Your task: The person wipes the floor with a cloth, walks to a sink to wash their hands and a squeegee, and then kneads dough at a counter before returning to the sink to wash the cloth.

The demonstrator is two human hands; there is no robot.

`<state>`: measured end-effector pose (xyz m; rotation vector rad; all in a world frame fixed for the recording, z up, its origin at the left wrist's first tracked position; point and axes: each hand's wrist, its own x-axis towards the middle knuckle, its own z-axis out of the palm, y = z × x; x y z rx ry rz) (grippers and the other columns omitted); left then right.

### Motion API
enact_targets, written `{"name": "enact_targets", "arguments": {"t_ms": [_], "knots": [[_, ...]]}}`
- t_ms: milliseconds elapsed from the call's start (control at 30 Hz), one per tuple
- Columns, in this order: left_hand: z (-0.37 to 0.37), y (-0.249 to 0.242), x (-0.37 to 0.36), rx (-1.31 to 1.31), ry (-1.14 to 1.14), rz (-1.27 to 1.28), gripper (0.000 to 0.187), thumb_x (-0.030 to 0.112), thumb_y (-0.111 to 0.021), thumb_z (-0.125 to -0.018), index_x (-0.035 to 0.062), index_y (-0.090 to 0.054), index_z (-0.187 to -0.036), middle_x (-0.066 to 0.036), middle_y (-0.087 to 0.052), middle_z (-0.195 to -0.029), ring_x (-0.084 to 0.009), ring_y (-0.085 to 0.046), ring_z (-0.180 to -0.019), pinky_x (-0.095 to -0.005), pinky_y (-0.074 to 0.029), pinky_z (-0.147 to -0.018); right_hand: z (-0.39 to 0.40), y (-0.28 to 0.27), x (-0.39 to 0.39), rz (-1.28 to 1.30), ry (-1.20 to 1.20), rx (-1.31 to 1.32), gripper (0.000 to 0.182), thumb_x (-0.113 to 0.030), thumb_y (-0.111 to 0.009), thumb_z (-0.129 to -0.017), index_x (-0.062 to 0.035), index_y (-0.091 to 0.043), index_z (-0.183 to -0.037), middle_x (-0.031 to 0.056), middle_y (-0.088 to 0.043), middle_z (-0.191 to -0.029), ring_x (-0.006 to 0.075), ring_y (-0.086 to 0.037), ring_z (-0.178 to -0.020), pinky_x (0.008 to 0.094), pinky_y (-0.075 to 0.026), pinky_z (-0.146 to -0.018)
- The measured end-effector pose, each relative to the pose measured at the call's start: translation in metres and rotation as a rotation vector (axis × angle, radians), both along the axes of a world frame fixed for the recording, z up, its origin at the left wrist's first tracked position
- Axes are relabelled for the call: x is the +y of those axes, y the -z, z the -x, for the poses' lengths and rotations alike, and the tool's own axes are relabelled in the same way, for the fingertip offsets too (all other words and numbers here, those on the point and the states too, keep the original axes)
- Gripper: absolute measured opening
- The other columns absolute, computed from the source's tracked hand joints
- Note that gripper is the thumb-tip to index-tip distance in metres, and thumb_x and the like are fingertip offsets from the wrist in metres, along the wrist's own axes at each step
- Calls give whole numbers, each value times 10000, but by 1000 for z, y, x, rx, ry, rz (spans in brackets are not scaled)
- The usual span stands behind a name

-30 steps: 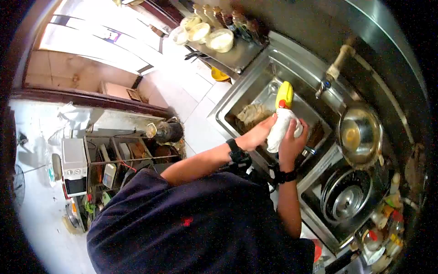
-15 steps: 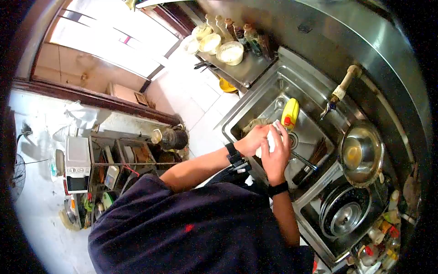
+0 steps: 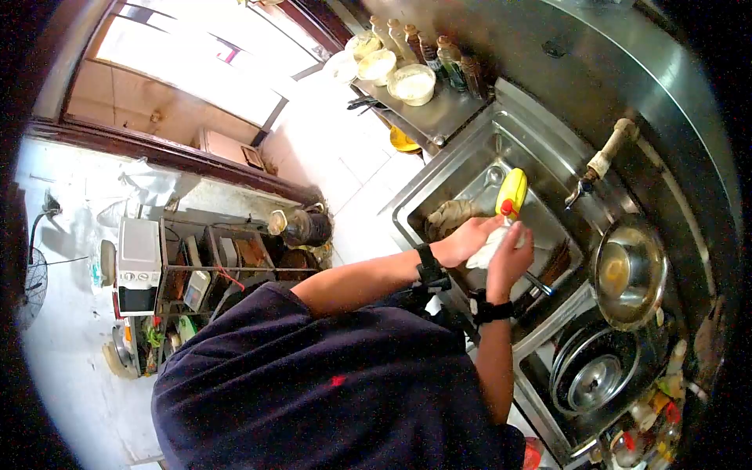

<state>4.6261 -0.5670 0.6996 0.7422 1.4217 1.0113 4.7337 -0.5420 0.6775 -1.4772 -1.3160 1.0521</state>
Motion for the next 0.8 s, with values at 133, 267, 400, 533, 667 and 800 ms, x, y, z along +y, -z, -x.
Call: {"name": "enact_targets", "arguments": {"t_ms": [133, 267, 400, 533, 667, 800], "knots": [[8, -20, -7, -421, -58, 118, 450, 453, -391, -975, 154, -454, -1306, -28, -585, -1177, -189, -592, -1065, -445, -556, -714, -17, 11, 9, -5, 82, -30, 401, -288, -607, -886, 32, -549, -1121, 181, -627, -1010, 301, -605, -885, 397, -490, -784], [-5, -17, -18, -503, -40, -122, 442, 435, -458, -959, 137, -498, -1284, -49, -601, -1202, -206, -586, -1088, -366, -496, -887, 0, 24, -12, -49, -29, 334, 384, -229, -556, -935, -18, -502, -1251, 133, -549, -1174, 221, -517, -1106, 345, -389, -983], [6, -9, -5, -286, -55, -259, 233, 146, -508, -931, 23, -564, -1120, -60, -655, -979, -161, -645, -877, -295, -518, -758, -9, -3, -12, -125, -231, 532, 387, -139, -437, -956, -29, -466, -1326, 140, -452, -1363, 240, -422, -1261, 354, -304, -1067], [-8, -3, 9, -188, 6, -163, 220, 130, -526, -926, -9, -573, -1090, -60, -645, -921, -124, -625, -791, -267, -505, -689, -8, -20, -13, -125, -109, 251, 413, -249, -599, -898, 3, -534, -1219, 174, -553, -1207, 269, -532, -1128, 351, -393, -970], [-26, -9, 9, 354, 23, -185, 249, 181, -525, -910, -32, -629, -985, -156, -682, -812, -245, -676, -768, -356, -510, -679, -11, -6, -11, 110, 33, 391, 393, -334, -579, -914, 21, -587, -1083, 162, -642, -972, 253, -623, -886, 354, -472, -794], [-36, -8, 13, 668, 38, -255, 341, 284, -510, -925, -27, -649, -904, -273, -622, -757, -430, -630, -764, -456, -499, -669, -11, 12, -7, 114, 176, 465, 450, -384, -531, -932, 49, -597, -1030, 205, -651, -958, 285, -618, -849, 383, -467, -780]]}}
